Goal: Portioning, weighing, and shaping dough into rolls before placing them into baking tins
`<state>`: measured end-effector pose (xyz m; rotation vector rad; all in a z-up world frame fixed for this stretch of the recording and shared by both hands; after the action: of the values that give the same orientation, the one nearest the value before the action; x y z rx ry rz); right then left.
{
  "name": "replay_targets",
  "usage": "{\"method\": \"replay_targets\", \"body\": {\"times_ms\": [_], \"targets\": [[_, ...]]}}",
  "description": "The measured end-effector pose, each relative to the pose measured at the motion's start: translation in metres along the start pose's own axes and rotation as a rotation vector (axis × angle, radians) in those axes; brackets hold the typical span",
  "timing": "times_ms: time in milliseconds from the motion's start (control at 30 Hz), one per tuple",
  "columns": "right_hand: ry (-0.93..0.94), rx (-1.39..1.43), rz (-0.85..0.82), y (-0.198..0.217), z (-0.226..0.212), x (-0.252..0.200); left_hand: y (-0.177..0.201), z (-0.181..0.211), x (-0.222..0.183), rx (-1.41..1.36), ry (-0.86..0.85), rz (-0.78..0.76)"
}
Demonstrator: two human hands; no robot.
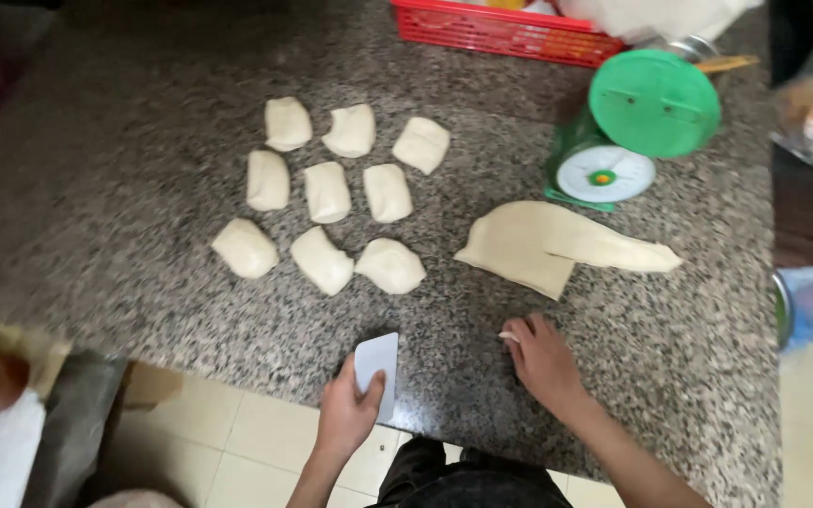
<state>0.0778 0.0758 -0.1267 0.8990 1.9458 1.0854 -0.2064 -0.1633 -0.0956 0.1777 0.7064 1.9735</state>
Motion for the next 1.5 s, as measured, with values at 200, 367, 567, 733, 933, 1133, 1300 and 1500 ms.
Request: {"method": "replay_targets", "body": {"times_ms": [200, 367, 567, 733, 933, 1133, 1300, 1500], "targets": [[-0.314, 0.25, 0.258, 0.069, 0.056, 0.019, -0.029, 0.017, 0.036, 0.155, -0.108, -0.183], [-0.461, 0.293, 0.44, 0.168, 0.127, 0.053, -0.025, 0.038, 0.035, 0.128, -0.124, -0.162], [-0.498, 0.223, 0.516, 0.187, 0.212, 0.119, -0.03, 0.028, 0.01, 0.152, 0.018, -0.113], [-0.549, -0.015, 0.162, 0.163, 0.156, 0.124, -0.046, 0.031, -0.001, 0.194, 0.073, -0.084], [-0.755, 0.094, -0.18, 0.144, 0.15, 0.127, -0.065, 0.064, 0.002, 0.131, 0.137, -0.113], [-0.632, 0.38, -0.164, 0.158, 0.024, 0.098, -0.078, 0.07, 0.009, 0.125, 0.011, -0.115], [-0.104, 0.223, 0.026, 0.084, -0.03, 0.117, -0.07, 0.071, 0.013, 0.16, -0.035, -0.092], [-0.169, -0.044, -0.184, 0.094, -0.075, 0.07, -0.056, 0.061, 0.003, 0.085, -0.005, -0.039]]}}
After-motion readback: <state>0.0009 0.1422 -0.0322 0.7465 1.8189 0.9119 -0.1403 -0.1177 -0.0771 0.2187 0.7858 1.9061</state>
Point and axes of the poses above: each hand's wrist, its own x-axis towards the middle knuckle, its own y-axis out of the back of the hand, z = x × y, the point moved 8 cm from there along x, towards the middle knuckle, and after that the axes turned 15 degrees about -y, right-handed, at the moved point
